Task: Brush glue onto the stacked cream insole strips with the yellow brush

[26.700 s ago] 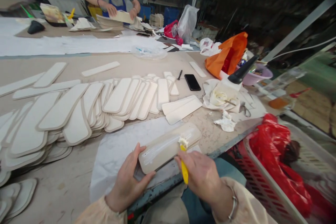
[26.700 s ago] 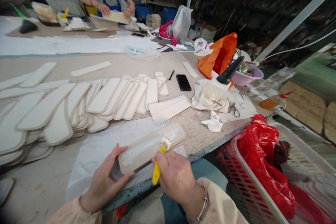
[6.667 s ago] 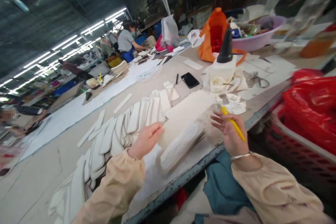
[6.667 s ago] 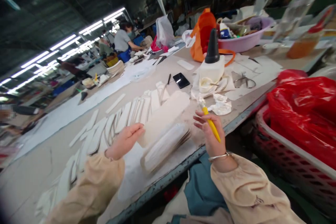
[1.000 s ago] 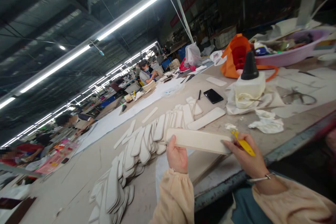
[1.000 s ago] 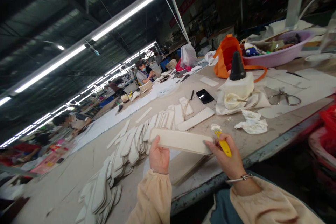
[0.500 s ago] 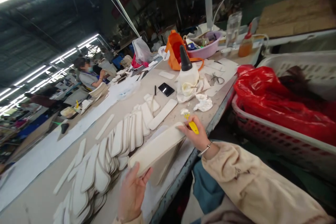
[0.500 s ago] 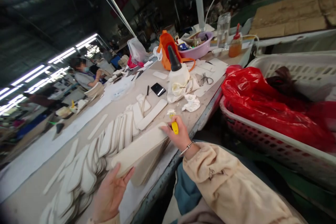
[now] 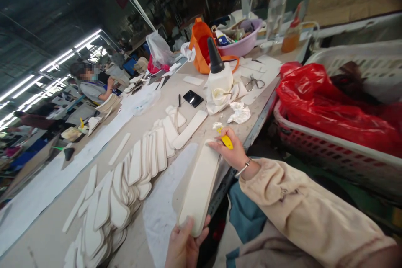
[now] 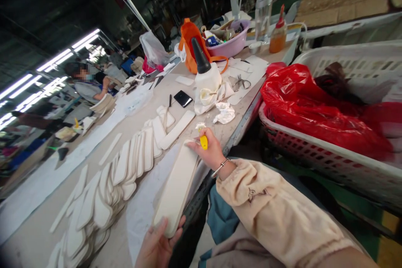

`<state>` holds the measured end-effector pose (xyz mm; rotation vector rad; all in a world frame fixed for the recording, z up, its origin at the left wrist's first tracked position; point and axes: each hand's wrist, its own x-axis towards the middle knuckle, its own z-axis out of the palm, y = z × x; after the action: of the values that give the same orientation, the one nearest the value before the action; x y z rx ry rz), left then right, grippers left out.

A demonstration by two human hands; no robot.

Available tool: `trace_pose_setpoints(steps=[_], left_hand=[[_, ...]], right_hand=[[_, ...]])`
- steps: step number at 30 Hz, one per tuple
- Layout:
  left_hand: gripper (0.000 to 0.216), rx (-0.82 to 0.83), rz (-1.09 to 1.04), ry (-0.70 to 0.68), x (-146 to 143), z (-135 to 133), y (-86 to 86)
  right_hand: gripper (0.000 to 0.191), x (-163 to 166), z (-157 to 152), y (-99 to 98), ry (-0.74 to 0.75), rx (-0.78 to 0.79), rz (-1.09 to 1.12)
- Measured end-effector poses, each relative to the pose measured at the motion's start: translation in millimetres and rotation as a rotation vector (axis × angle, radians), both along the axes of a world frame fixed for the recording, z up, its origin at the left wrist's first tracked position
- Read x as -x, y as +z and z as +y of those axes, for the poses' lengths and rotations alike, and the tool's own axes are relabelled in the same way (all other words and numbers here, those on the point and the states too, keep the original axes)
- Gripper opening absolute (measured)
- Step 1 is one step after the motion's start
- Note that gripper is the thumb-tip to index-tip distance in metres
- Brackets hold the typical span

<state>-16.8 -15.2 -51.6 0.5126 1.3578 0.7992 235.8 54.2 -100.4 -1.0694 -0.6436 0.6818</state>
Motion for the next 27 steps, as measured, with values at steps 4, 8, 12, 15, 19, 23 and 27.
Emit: trace_pose_setpoints(steps=[4,8,12,15,19,23,27], left_hand=[[0.059,-0.030,0.025,0.017,-5,-7,-12.2],[0.055,-0.020,0.003,0.003,-3,-10,-20.1],[0.051,-0.001,-0.023,-0.014,-5,-12,-20.3],[0.052,-0.003,-0.022,-0.015,-11,-15,-16.5],[0.053,-0.008,-0.112,-0.055,-12,-18,-12.6],[0.052,0.045,-0.281,-0.059,-5,-16,-11.8],[0.054,0.034,-0.298,-0.052,-1,-16,-12.8]], right_hand=[[0.044,0,-2,-2.4,0.032,-0.015,-0.055],[0.043,0,-3,-5.6,0.072,-0.009,-0.096],[0.043,1,-2,-5.2,0.055,0.004,-0.085],[0.043,1,-2,-4.0,0.034,0.017,-0.093],[0.044,2,-2,-3.3,0.019,-0.016,-0.121],[0.049,3,0,-3.9,0.039,-0.013,-0.082],[0.050,3,0,-2.8,0.055,-0.019,-0.076]])
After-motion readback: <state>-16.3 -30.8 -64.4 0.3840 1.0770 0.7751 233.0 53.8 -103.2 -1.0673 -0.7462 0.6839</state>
